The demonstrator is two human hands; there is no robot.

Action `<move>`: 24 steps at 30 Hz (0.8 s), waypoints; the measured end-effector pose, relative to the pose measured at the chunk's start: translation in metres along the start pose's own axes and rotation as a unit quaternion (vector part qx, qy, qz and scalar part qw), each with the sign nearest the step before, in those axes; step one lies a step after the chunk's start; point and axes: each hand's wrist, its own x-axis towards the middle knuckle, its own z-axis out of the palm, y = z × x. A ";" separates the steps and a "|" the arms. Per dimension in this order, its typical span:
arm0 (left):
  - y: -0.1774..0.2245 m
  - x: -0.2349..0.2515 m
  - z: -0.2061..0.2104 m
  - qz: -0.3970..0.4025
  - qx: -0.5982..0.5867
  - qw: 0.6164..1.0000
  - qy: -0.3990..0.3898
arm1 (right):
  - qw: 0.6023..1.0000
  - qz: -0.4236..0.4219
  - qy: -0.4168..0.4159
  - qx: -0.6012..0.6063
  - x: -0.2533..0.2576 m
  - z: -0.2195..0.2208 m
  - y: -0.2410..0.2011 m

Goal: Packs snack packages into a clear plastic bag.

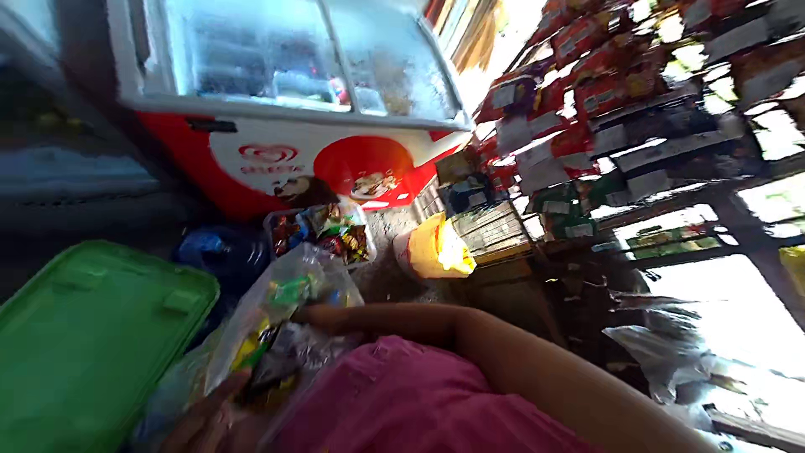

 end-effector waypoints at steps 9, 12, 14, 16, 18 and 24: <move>-0.048 0.002 -0.004 -0.001 0.005 0.975 0.221 | 0.984 -0.084 0.142 0.070 -0.070 -0.092 0.019; -0.054 0.008 0.001 -0.012 0.016 0.968 0.251 | 0.971 -0.049 0.209 0.103 -0.104 -0.131 0.044; -0.057 0.013 0.009 -0.019 0.021 0.960 0.278 | 0.950 -0.008 0.267 0.162 -0.120 -0.155 0.070; -0.058 0.019 0.017 -0.023 0.029 0.949 0.314 | 0.923 0.034 0.318 0.215 -0.124 -0.178 0.099; -0.059 0.022 0.025 -0.023 0.030 0.935 0.353 | 0.905 0.076 0.349 0.230 -0.113 -0.193 0.132; -0.057 0.025 0.053 -0.037 0.037 0.886 0.460 | 0.898 0.174 0.290 0.281 -0.030 -0.194 0.218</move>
